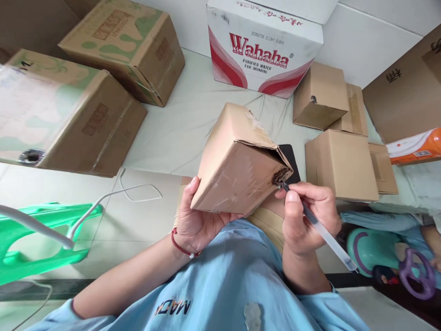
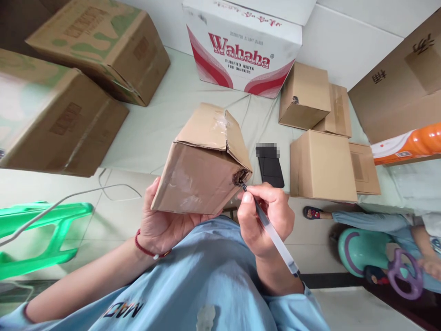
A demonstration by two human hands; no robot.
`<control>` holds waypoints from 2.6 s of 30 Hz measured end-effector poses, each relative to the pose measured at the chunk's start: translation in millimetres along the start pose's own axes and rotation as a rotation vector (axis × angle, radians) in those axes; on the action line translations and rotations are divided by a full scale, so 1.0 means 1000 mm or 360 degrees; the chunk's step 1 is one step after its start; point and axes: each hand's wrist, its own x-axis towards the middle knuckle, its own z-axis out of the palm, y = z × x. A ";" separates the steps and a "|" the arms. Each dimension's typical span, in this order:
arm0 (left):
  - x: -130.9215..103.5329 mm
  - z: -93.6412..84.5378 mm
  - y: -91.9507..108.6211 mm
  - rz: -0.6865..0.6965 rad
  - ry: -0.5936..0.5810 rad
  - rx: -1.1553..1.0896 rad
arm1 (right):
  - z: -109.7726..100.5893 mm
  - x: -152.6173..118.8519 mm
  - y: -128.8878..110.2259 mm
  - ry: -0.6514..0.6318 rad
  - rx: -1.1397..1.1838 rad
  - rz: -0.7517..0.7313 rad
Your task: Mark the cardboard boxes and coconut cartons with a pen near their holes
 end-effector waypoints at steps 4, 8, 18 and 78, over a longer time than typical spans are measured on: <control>0.000 -0.001 -0.001 -0.0008 0.0008 0.0022 | 0.005 0.004 -0.001 0.0024 0.0167 -0.0089; 0.001 0.000 -0.001 -0.0005 0.0019 0.0036 | 0.010 0.003 0.003 0.0093 0.0044 -0.0109; 0.001 0.001 0.000 -0.0015 -0.0038 0.0006 | 0.001 -0.004 0.007 -0.0015 -0.0125 0.0011; 0.017 0.017 0.007 0.0085 -0.0142 -0.0284 | -0.021 0.013 0.131 -0.0412 -0.1033 0.1010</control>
